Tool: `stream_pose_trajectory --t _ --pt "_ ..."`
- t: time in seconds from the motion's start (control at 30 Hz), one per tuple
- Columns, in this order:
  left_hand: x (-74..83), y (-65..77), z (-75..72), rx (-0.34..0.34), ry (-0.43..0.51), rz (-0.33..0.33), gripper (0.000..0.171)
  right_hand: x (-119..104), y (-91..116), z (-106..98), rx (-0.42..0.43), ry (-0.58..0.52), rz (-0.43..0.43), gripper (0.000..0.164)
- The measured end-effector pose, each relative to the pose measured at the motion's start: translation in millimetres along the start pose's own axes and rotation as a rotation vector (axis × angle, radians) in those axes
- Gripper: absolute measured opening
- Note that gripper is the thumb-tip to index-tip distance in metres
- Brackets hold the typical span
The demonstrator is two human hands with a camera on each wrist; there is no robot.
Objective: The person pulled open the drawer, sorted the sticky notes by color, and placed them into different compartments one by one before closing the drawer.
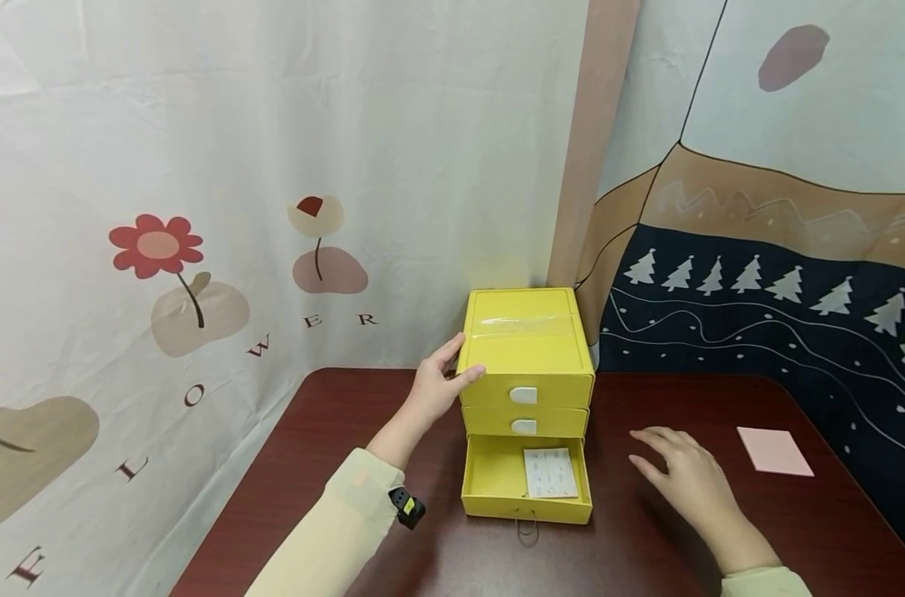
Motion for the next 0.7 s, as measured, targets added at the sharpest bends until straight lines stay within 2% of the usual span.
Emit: stream_pose_trajectory --t 0.23,0.27,0.33,0.47,0.5,0.7 --pt "0.9 0.0 0.7 -0.006 0.015 0.003 0.074 21 3 3 -0.088 0.023 0.071 0.050" --pt "6.3 1.9 -0.8 -0.011 0.020 0.001 0.073 23 4 3 -0.102 0.025 0.080 0.052" --pt "6.4 2.1 -0.7 -0.011 0.029 0.007 0.072 29 4 4 -0.132 0.029 0.095 0.056" --pt "5.7 2.3 -1.0 -0.012 0.022 0.005 0.073 42 6 5 -0.182 0.051 0.106 0.065" --pt "0.1 0.2 0.3 -0.007 0.017 0.007 0.074 45 6 6 -0.196 0.057 0.108 0.067" --pt "0.1 -1.0 0.4 -0.006 0.013 0.007 0.075 64 6 6 -0.224 0.073 0.109 0.072"
Point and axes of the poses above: each hand's wrist, its own y-axis away from the middle knuckle, its own z-axis out of the palm, x = y × z, the point moved 5 cm from there along -y, towards the middle knuckle, and after that the axes turned 8 degrees about x, right-handed, at the moved point
